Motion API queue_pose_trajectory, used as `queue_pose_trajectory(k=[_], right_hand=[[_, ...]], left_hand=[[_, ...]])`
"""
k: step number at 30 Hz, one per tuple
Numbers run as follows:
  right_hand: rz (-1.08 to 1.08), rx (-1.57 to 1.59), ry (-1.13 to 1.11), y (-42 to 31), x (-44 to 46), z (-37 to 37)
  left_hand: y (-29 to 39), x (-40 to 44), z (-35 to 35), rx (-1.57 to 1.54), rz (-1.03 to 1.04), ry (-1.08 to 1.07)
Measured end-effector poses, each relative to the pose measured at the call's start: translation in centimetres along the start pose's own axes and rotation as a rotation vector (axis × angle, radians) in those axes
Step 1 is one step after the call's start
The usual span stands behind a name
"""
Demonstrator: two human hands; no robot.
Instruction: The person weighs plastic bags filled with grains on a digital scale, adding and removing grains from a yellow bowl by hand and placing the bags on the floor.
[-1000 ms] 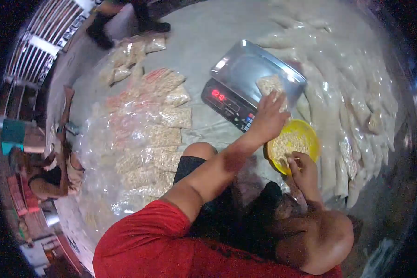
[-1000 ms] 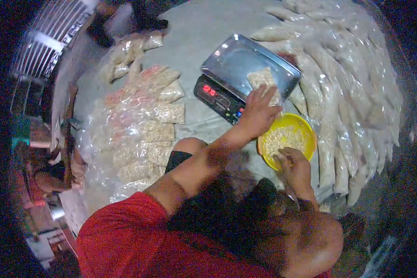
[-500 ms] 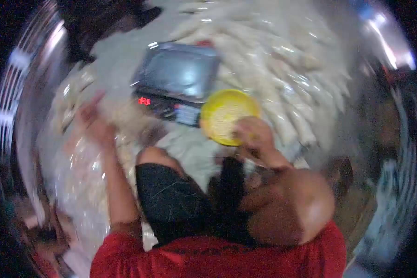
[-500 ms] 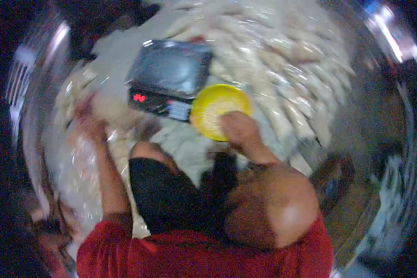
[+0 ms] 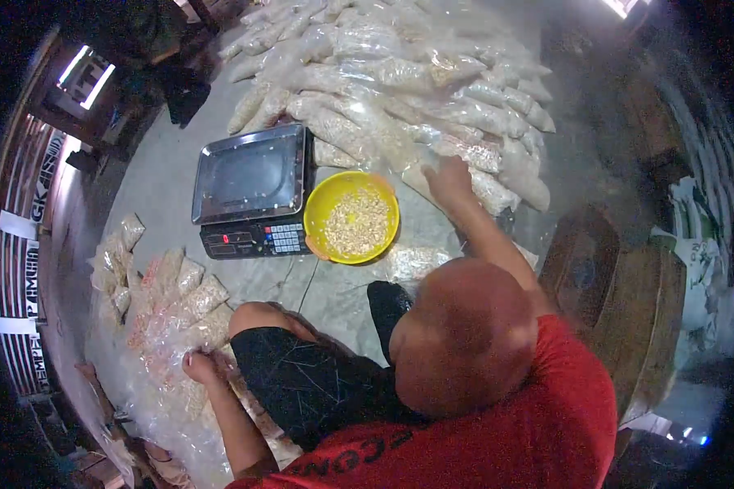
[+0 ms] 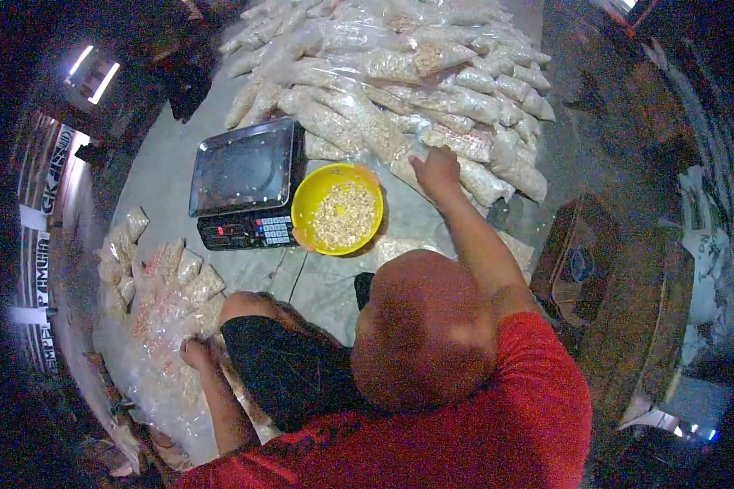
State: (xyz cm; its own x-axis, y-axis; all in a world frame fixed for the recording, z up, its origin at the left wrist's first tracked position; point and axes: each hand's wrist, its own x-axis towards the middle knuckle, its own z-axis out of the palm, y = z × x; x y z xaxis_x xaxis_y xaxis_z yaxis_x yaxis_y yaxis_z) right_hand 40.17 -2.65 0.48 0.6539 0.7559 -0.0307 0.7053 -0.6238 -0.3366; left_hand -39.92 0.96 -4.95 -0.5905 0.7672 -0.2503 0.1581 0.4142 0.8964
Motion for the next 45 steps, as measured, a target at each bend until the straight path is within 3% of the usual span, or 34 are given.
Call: queue_pose_trajectory(k=[2, 5, 7, 9, 10, 12, 14, 15, 17, 18, 20, 21, 23, 24, 25, 26, 27, 28, 29, 31, 34, 36, 39, 41, 43, 44, 45], right_hand=[[-0.012, -0.019, -0.031, -0.8, 0.3, 0.2], [0.054, 0.022, 0.002, -0.8, 0.0, 0.8], [-0.014, 0.092, 0.158, 0.0, -1.1, 1.4], [-0.047, 0.011, 0.170, 0.5, -2.9, 0.5], [-0.083, -0.043, 0.191, 0.7, -4.3, 0.2], [-0.177, -0.111, 0.142, 0.7, -6.3, -1.5], [-0.219, 0.046, -0.270, 0.4, -9.2, -3.3], [-0.214, 0.030, -0.278, 0.7, -10.2, -3.1], [-0.084, -0.086, -0.678, 1.6, -12.1, -2.2], [-0.073, -0.096, -0.682, 2.4, -12.9, -2.1], [-0.369, -0.098, -0.380, 3.7, -14.3, -2.1], [-0.423, -0.091, -0.328, 4.3, -14.3, -2.1], [-0.387, -0.165, -0.316, 5.4, -14.4, -1.3], [-0.373, -0.234, -0.297, 5.7, -14.0, -1.1], [-0.398, -0.232, -0.301, 5.7, -13.9, -1.5], [-0.272, -0.074, -0.356, 5.5, -14.1, -2.3], [-0.151, 0.086, -0.420, 4.9, -14.3, -3.0], [-0.097, 0.069, -0.425, 2.9, -14.2, -5.2], [-0.064, 0.142, -0.421, 3.9, -13.5, -5.1], [-0.084, 0.115, -0.492, -1.0, -12.4, -10.8], [-0.282, 0.209, -0.555, -7.7, -10.9, -17.5], [-0.450, 0.044, -0.433, -13.7, -9.6, -20.0], [-0.436, 0.212, -0.285, -20.6, -7.2, -19.6], [-0.503, 0.542, -0.164, -23.1, -5.6, -17.6], [-0.455, 0.797, -0.119, -25.0, -3.7, -14.8], [-0.333, 0.944, -0.164, -25.8, -2.8, -12.6], [-0.346, 0.940, -0.141, -26.1, -2.0, -10.3]], left_hand=[[0.6, -1.0, 2.4, 0.064, 0.196, 0.232], [12.0, -10.1, 9.3, 0.357, 0.318, 0.469], [17.4, -14.7, 14.1, -0.051, 0.289, 0.345], [22.8, -20.3, 17.6, -0.378, -0.004, -0.045], [21.2, -19.8, 18.4, -0.438, -0.057, -0.294], [21.3, -22.4, 21.7, -0.656, -0.267, -0.401], [20.0, -25.7, 24.8, -0.609, -0.225, -0.501], [18.4, -26.9, 25.9, -0.630, -0.275, -0.661], [16.4, -28.8, 25.7, -0.565, -0.638, -0.816], [16.1, -29.7, 25.9, -0.563, -0.653, -0.820], [16.0, -31.4, 26.3, -0.381, -0.925, -0.981], [14.9, -32.1, 26.4, -0.372, -0.937, -0.986], [12.9, -33.3, 26.6, -0.264, -0.476, -1.302], [12.9, -33.6, 26.7, -0.273, -0.477, -1.292], [13.7, -33.7, 26.7, -0.049, -0.139, -1.453], [14.4, -33.6, 26.6, 0.193, 0.208, -1.557], [14.7, -33.7, 26.3, 0.195, 0.208, -1.507], [15.0, -33.8, 26.0, 0.213, 0.286, -1.594], [15.1, -33.5, 25.8, 0.233, 0.371, -1.677], [13.8, -32.7, 26.0, 0.292, 0.451, -1.664], [12.5, -31.9, 26.6, 0.515, 0.535, -1.775], [11.5, -31.2, 27.2, 0.686, 0.543, -1.834], [9.5, -30.7, 27.8, 0.531, 0.582, -1.857], [8.9, -31.0, 29.0, 0.714, 0.587, -2.021], [6.9, -31.4, 29.8, 0.743, 0.591, -2.036], [6.4, -31.3, 29.9, 0.766, 0.582, -2.047], [6.7, -31.1, 29.9, 0.776, 0.587, -2.038]])
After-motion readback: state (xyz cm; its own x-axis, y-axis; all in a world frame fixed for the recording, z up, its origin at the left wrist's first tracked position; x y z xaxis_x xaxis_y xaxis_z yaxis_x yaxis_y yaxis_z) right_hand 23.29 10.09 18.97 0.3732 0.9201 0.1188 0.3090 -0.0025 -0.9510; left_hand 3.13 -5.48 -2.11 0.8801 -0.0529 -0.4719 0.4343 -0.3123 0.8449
